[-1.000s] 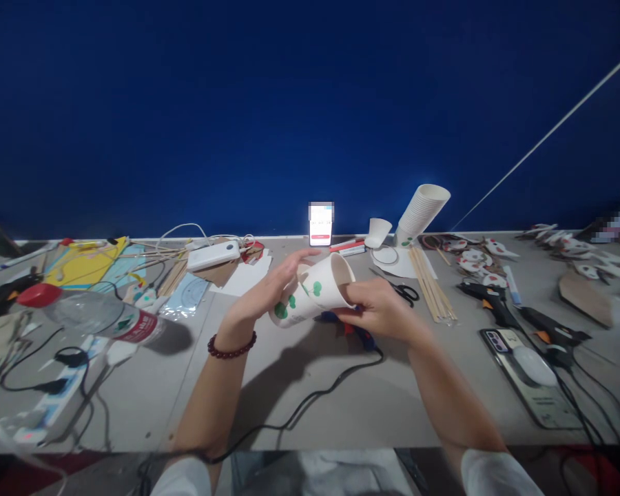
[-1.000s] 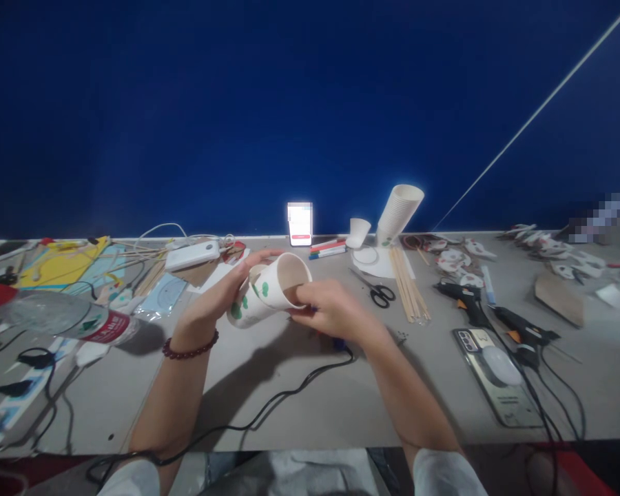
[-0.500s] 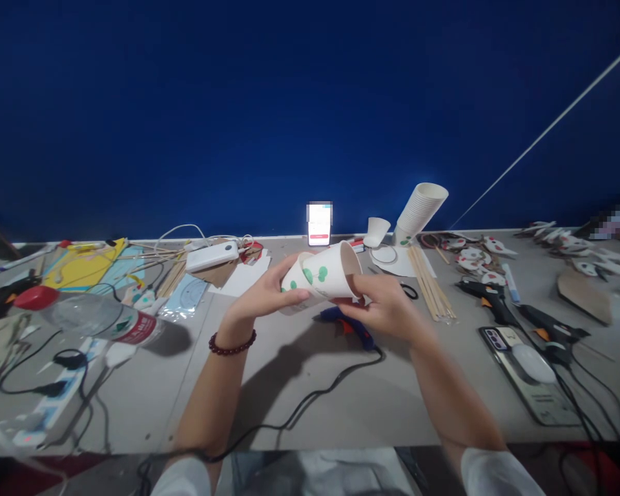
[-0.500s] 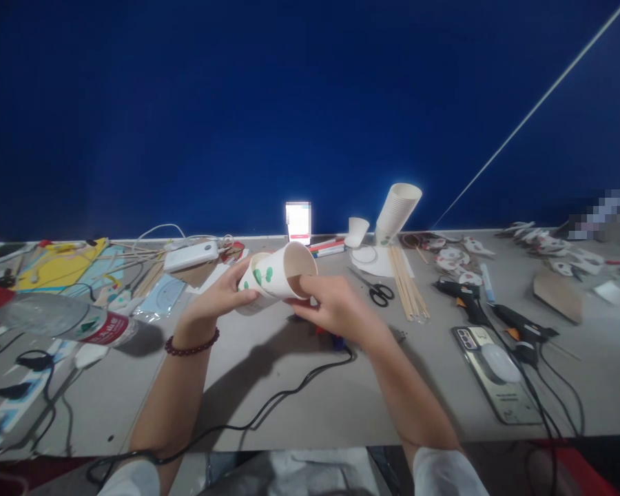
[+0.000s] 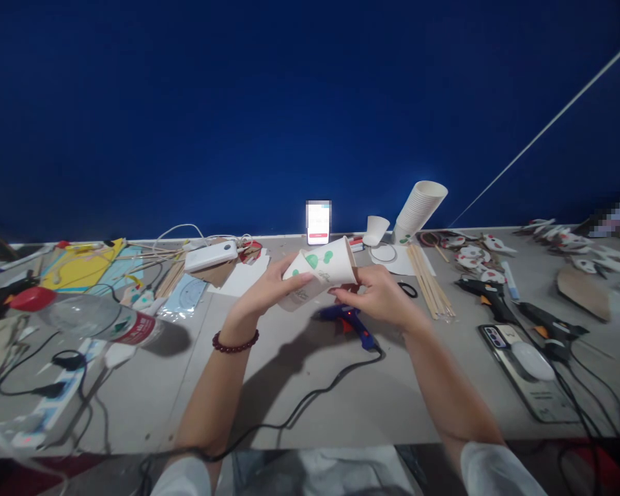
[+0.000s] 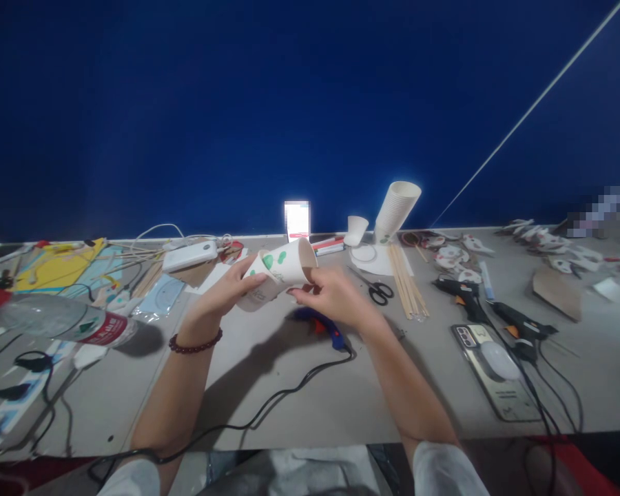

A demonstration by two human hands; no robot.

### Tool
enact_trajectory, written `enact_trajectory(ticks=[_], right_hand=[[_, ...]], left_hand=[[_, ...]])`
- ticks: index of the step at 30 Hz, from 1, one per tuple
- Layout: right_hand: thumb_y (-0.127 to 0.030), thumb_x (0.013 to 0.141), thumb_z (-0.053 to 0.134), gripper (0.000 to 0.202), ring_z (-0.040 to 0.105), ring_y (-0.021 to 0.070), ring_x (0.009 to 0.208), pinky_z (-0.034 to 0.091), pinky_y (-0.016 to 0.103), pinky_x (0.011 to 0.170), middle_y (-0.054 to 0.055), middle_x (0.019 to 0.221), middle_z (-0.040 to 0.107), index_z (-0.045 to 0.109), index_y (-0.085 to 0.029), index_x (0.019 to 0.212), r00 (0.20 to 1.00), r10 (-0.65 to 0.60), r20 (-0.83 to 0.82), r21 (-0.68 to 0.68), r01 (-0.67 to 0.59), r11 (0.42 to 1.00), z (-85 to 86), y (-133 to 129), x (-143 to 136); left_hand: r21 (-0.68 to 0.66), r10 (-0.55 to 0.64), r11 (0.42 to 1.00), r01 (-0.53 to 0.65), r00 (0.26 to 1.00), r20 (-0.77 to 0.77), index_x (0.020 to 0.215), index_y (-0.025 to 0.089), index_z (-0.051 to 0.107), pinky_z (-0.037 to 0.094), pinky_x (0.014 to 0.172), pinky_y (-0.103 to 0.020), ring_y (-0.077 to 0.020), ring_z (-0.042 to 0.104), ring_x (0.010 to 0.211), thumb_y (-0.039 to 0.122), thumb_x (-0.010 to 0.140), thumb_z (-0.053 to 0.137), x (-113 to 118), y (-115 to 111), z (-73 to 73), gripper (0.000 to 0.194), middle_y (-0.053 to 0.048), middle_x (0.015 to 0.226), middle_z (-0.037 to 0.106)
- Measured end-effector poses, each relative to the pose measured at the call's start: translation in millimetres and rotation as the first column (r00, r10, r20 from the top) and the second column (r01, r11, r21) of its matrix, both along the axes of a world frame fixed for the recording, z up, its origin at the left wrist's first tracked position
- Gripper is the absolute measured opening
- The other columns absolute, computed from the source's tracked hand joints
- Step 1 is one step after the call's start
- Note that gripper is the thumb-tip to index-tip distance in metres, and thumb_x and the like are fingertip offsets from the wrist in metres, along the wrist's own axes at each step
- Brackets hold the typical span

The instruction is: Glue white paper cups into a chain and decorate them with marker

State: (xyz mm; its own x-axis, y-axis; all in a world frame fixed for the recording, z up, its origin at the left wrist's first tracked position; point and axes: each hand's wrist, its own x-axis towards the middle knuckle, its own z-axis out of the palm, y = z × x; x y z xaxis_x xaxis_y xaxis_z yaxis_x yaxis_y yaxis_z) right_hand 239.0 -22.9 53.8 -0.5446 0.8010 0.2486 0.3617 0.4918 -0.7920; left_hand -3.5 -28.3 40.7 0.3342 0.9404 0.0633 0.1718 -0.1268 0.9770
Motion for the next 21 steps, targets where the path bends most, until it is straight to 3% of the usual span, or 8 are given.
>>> enact_trajectory(ticks=[4, 10, 21], right_hand=[[-0.031, 0.087, 0.072, 0.015, 0.072, 0.0162, 0.065, 0.055, 0.028, 0.064, 0.003, 0.076, 0.079, 0.078, -0.019, 0.094, 0.999, 0.024, -0.04, -0.121, -0.029, 0.992, -0.6, 2.3, -1.1], [-0.022, 0.086, 0.069, 0.013, 0.074, 0.0172, 0.067, 0.059, 0.028, 0.067, 0.004, 0.076, 0.079, 0.078, -0.017, 0.093, 0.997, 0.033, -0.069, -0.285, -0.052, 0.957, 2.0, 0.9, -6.3], [-0.023, 0.084, 0.07, 0.01, 0.073, 0.0168, 0.066, 0.061, 0.029, 0.069, 0.003, 0.072, 0.078, 0.079, -0.018, 0.088, 0.992, 0.038, -0.124, -0.266, -0.07, 0.961, -2.3, 3.2, -6.8]], left_hand=[[-0.056, 0.022, 0.998, -0.023, 1.0, -0.018, 0.134, 0.023, 0.064, 0.051, 0.092, -0.04, -0.03, 0.063, 0.117, 0.056, 0.086, 0.068, 1.1, -0.8, 1.1, 0.058, -0.012, 0.133, 0.067], [-0.039, 0.034, 0.999, -0.036, 0.998, -0.057, 0.13, 0.024, 0.066, 0.051, 0.094, -0.04, -0.0296, 0.063, 0.117, 0.056, 0.085, 0.069, 2.6, -4.0, 6.4, 0.055, -0.01, 0.13, 0.069], [-0.035, 0.055, 0.998, -0.057, 0.998, -0.037, 0.125, 0.023, 0.068, 0.053, 0.088, -0.037, -0.0279, 0.065, 0.11, 0.055, 0.085, 0.069, 6.8, -7.6, 11.3, 0.051, -0.011, 0.125, 0.071]])
